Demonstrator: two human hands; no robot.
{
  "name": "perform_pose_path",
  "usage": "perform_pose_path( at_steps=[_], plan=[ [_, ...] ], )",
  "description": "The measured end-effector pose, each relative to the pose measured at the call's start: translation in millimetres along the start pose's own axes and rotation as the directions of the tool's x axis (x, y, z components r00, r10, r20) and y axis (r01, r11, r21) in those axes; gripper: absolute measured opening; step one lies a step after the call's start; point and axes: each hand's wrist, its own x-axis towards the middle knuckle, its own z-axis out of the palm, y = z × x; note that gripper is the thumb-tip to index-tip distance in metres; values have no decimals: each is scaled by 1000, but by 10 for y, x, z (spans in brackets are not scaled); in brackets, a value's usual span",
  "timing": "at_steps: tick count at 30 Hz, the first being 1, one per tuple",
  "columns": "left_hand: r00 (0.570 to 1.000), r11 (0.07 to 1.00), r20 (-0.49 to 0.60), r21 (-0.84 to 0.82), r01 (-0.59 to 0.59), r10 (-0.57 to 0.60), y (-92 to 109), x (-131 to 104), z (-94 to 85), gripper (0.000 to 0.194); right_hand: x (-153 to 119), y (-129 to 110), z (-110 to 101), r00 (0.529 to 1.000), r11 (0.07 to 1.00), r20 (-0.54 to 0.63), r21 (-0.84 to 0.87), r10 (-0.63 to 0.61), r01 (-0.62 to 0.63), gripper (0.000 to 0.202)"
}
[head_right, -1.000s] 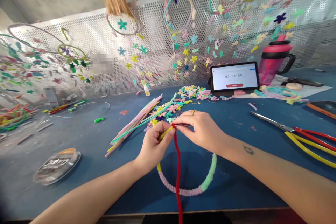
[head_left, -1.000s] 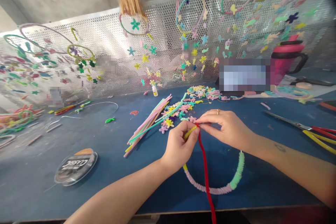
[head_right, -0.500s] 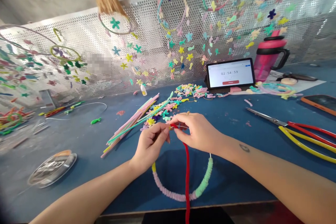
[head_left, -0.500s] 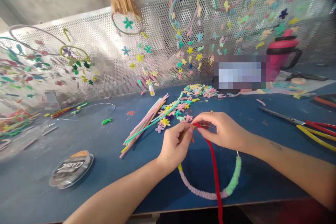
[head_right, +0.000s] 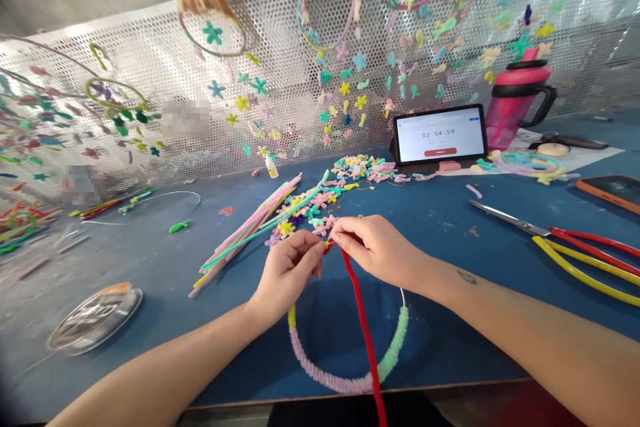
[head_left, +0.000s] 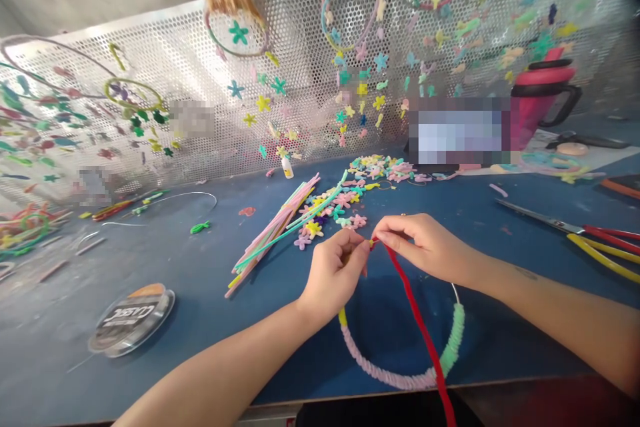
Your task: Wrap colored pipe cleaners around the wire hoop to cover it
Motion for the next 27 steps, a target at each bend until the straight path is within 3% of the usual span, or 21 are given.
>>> perform_pose_path(
  at_steps=[4, 10, 12, 14, 17, 21, 24, 27],
  plan=[
    [999, 1000, 44, -10, -8, 8, -4, 25, -8, 28, -5, 11, 20, 1000, 1000, 16, -6, 27, -27, 28],
    [976, 980, 192, -150, 128, -98, -4, 37, 9, 29, -13, 1, 28, 997, 999, 66, -16, 46, -45, 23],
    [966, 983, 240, -132, 126, -91, 9, 32, 4, 30, -21, -1, 21, 996, 998, 68, -38, 55, -53, 22],
    [964, 998, 261, -34, 58, -47, 27, 30, -19, 28, -31, 0, 13, 997, 998, 66, -46, 51, -48, 21],
    [947, 954, 300, 235, -186, 111, 53, 46, -79, 19, -41, 11, 5, 997, 999, 78, -43, 26, -23, 21],
    [868, 650, 362, 576, -496, 341, 43, 71, -133, 7, -37, 50, 15, 995, 999, 99, -49, 27, -22, 24],
    [795, 367, 387, 733, -573, 467, 25, 44, -127, 13, -30, 86, 35, 994, 998, 108, -52, 31, -26, 26],
    [666, 71, 477, 781, -620, 573, 45, -9, -118, 15, -32, 101, 59, 992, 999, 126, -42, 20, -15, 26]
  ],
)
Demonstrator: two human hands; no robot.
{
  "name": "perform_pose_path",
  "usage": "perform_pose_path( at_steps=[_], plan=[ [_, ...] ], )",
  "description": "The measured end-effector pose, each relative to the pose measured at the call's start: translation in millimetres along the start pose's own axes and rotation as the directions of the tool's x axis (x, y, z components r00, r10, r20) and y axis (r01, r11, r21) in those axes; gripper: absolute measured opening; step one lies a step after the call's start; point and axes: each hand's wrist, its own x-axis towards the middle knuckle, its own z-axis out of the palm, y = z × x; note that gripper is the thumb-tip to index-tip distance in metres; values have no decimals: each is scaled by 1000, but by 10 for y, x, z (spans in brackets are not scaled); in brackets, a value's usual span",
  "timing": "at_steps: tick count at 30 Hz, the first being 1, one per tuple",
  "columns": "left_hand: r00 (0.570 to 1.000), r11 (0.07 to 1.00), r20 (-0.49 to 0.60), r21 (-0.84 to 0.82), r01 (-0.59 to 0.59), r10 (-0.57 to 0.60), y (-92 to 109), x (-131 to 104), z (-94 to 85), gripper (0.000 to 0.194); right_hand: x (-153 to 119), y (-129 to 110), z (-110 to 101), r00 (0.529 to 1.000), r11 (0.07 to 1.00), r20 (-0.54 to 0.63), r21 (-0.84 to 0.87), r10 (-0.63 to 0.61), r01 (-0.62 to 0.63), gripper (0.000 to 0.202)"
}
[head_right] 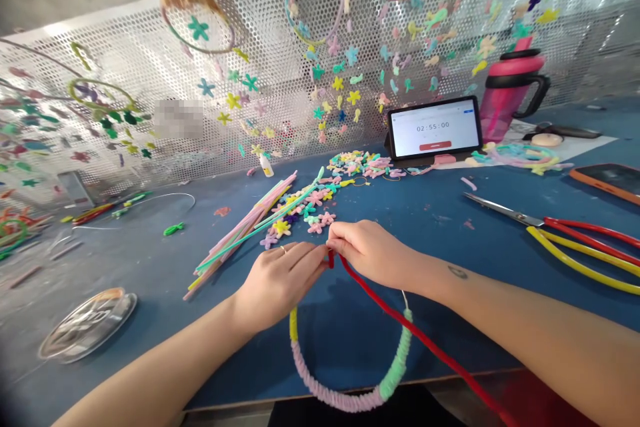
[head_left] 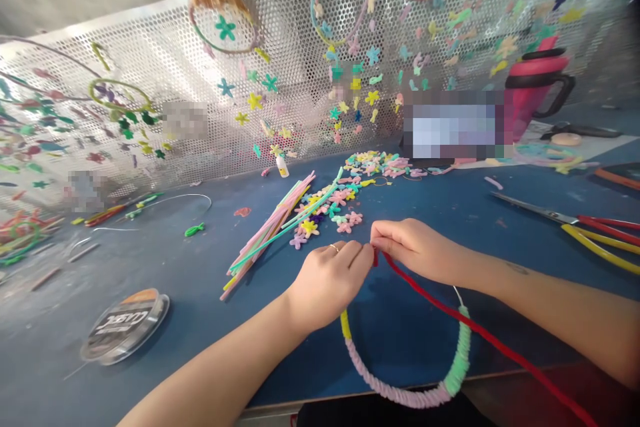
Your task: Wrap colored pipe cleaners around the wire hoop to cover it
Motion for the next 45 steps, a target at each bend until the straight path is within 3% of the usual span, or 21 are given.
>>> perform_pose_path(
  at_steps=[3, 5, 9, 13, 16, 25, 32, 37, 41, 45],
  plan=[
    [988, 985, -68, 109, -133, 140, 12, -9, -39, 14, -12, -19, 22, 1000, 1000, 23, 11, -3, 3, 28],
    [986, 989, -94, 70, -131, 137, 3, -13, -32, 15, -23, -36, 35, 1000, 1000, 30, 14, -2, 1, 28],
    [992, 977, -105, -211, 42, -65, -12, -7, 45, 14, -37, -43, 64, 1000, 1000, 10, -3, 3, -3, 25],
    [955, 817, -15, -523, 244, -295, 7, 25, 95, 10, -39, -49, 51, 1000, 1000, 14, 24, 19, -19, 25],
    [913, 689, 81, -631, 357, -399, 25, 40, 100, 10, -37, -79, -8, 998, 996, 53, 81, 42, -46, 24],
    [847, 539, 202, -693, 478, -492, 18, 44, 129, 13, -27, -25, -21, 976, 924, 210, 358, 59, -133, 19],
    [826, 449, 289, -728, 518, -485, 66, 40, 159, 16, -50, -19, 33, 991, 973, 131, 222, 29, -57, 19],
    [787, 357, 317, -758, 545, -529, 108, 58, 130, 19, -63, -54, 38, 996, 981, 87, 191, 17, -33, 16],
    [745, 207, 384, -800, 564, -546, 112, 73, 127, 21, -72, -48, 49, 999, 992, 41, 125, -13, 8, 14],
    [644, -138, 552, -805, 577, -529, 107, 95, 140, 23, -79, -41, 68, 998, 996, -13, 65, -59, 60, 13]
  ],
)
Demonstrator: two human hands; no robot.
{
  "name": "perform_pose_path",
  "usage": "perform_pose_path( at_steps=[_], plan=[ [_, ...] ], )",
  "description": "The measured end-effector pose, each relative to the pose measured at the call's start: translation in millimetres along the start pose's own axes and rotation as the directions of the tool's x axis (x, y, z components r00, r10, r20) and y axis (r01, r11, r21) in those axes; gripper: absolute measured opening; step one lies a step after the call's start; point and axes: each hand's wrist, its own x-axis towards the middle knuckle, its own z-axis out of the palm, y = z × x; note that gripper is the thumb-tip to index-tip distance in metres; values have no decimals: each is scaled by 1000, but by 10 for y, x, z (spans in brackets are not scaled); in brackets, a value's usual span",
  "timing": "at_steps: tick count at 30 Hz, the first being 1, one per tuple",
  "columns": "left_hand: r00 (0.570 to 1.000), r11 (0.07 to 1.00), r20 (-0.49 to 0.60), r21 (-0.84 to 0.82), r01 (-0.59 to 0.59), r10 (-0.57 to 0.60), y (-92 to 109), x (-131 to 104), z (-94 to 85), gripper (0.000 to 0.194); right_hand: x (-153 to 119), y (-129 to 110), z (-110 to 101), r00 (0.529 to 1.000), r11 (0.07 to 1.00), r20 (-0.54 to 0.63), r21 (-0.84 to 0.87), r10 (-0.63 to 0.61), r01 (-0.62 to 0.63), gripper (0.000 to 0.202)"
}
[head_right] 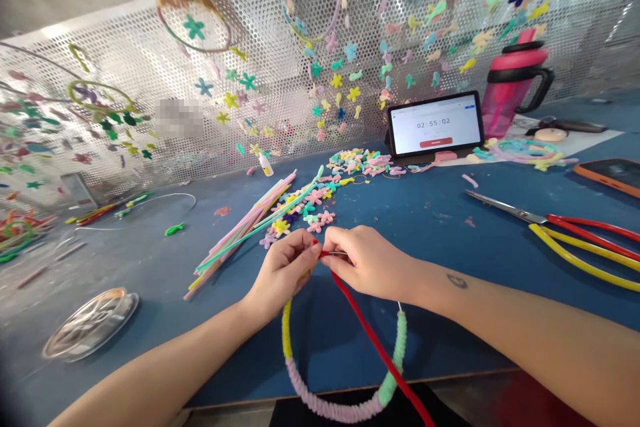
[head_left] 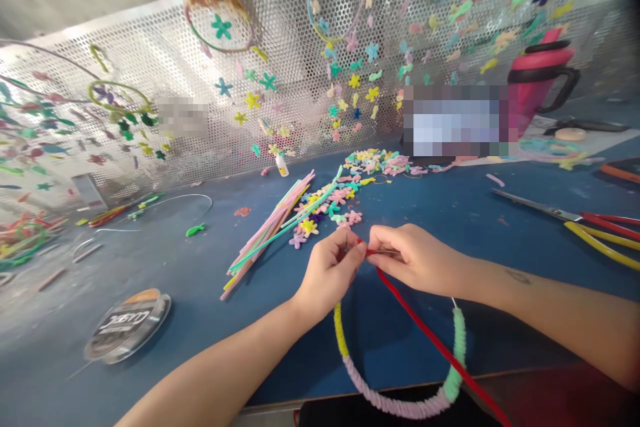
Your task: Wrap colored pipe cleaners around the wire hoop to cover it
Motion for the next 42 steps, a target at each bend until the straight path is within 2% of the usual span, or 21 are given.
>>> perform_pose_path(
  at_steps=[3, 7, 14, 17, 19, 21, 23, 24, 25, 27, 29, 32, 37, 42],
  plan=[
    [989, 963, 18, -226, 146, -146, 20, 17, 9, 20, -9, -20, -1, 999, 998, -35, -61, -29, 26, 13],
    [966, 883, 104, -392, 258, -235, 27, 43, 4, 12, -24, -59, -7, 998, 989, -30, -139, -59, 54, 14],
    [921, 796, 215, -463, 389, -325, -35, 84, -41, 3, -38, -31, 42, 997, 972, -46, -232, -55, 43, 16],
    [907, 803, 261, -426, 416, -331, -39, 86, -64, 6, -37, -19, 51, 997, 970, -58, -242, -43, 27, 16],
    [929, 858, 232, -369, 359, -289, -31, 87, -76, 10, -34, -17, 46, 998, 969, -50, -245, -31, 18, 16],
    [970, 936, 140, -264, 232, -201, -17, 88, -90, 14, -29, -15, 37, 999, 969, -46, -248, -19, 7, 17],
    [998, 997, 22, -58, 52, -51, 3, 82, -107, 18, -27, -10, 32, 999, 969, -51, -248, -10, -3, 16],
    [998, 996, -25, 80, -50, 52, 14, 73, -115, 19, -28, -8, 31, 999, 969, -51, -246, -8, -5, 16],
    [986, 965, -46, 217, -147, 160, 25, 59, -123, 18, -29, -6, 32, 999, 970, -53, -243, -4, -9, 16],
    [944, 857, -12, 422, -294, 330, 44, 22, -129, 17, -34, -6, 32, 998, 973, -62, -231, 1, -15, 15],
    [914, 780, 56, 503, -373, 401, 54, -16, -121, 17, -37, -10, 25, 998, 980, -65, -197, -4, -9, 10],
    [918, 750, 99, 547, -372, 383, 47, -43, -95, 17, -37, -17, -17, 997, 988, -74, -155, -29, 17, 5],
    [957, 801, 68, 531, -275, 283, 6, -13, -71, 17, -24, -35, -118, 994, 982, -101, -186, -33, 14, 9],
    [952, 784, 53, 554, -279, 301, -8, -16, -73, 20, -24, -21, -153, 996, 988, -84, -156, -25, 11, 5]
  ],
)
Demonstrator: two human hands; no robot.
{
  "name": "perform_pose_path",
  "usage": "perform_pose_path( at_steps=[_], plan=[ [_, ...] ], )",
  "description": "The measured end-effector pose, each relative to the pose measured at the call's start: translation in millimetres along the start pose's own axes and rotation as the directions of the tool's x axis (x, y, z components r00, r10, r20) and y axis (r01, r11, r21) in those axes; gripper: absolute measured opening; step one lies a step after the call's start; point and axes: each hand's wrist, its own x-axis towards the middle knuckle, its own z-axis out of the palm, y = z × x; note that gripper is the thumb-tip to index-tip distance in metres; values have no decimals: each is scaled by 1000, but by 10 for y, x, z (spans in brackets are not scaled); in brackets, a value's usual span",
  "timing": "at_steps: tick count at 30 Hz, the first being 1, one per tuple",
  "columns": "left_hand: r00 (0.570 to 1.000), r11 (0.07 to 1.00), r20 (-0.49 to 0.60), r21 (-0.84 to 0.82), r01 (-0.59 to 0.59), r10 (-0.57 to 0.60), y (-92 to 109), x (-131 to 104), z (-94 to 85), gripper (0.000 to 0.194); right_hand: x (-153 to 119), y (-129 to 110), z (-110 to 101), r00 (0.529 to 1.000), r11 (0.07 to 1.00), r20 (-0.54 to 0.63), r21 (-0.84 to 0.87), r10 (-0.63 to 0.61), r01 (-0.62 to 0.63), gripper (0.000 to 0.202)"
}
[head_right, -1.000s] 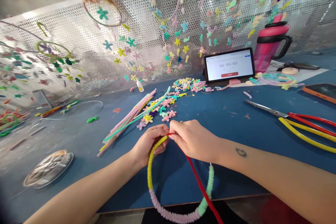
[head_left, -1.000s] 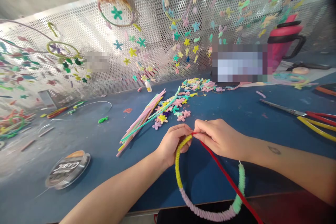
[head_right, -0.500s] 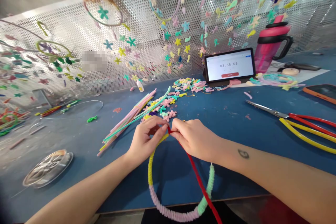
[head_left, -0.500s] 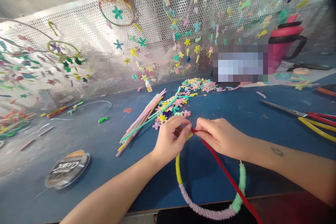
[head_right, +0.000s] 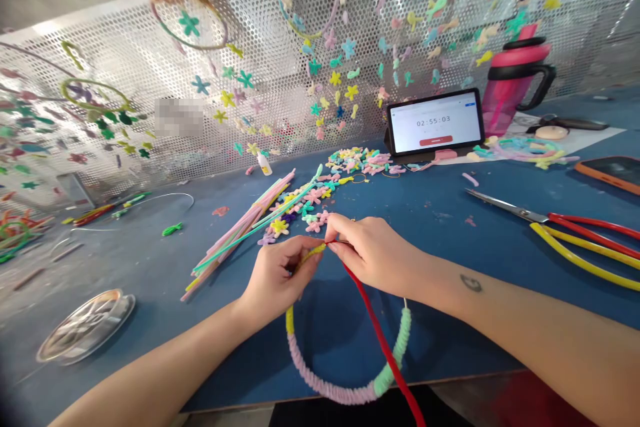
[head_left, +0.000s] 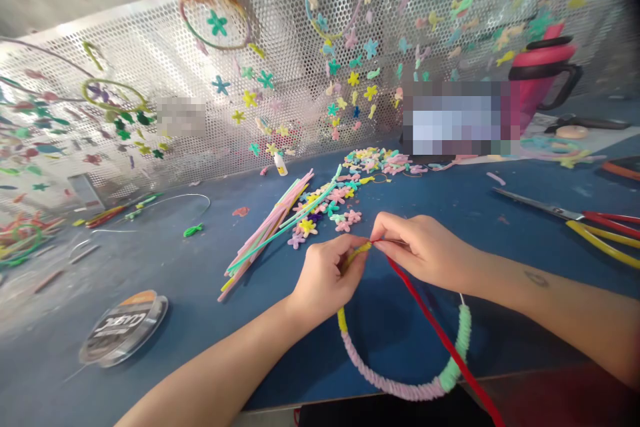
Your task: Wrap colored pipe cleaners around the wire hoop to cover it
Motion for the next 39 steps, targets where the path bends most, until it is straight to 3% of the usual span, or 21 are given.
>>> perform_pose_path(
  at_steps=[6, 23, 29, 35, 37, 39],
  plan=[
    [999, 999, -10, -12, -42, 42, 6, -25, -16, 26, 4, 33, 4, 1000, 999, 13, 30, 22, -23, 4],
    [995, 997, 91, -70, 45, -38, 23, 1, -29, 18, 16, -24, 36, 1000, 999, -12, 30, 26, -26, 8],
    [978, 956, 161, -240, 167, -130, 10, -20, -10, 21, 18, -35, 38, 1000, 999, -11, -25, 23, -23, 10],
    [936, 808, 287, -491, 326, -203, 15, 10, -2, 23, 13, -22, 53, 1000, 1000, 0, -18, 18, -18, 10],
    [923, 794, 327, -496, 351, -204, 17, 35, -22, 20, 9, -10, 67, 1000, 1000, 6, -15, 18, -18, 10],
    [926, 846, 337, -431, 314, -173, 21, 54, -47, 14, 4, 9, 85, 1000, 1000, 13, -20, 17, -16, 9]
  ],
)
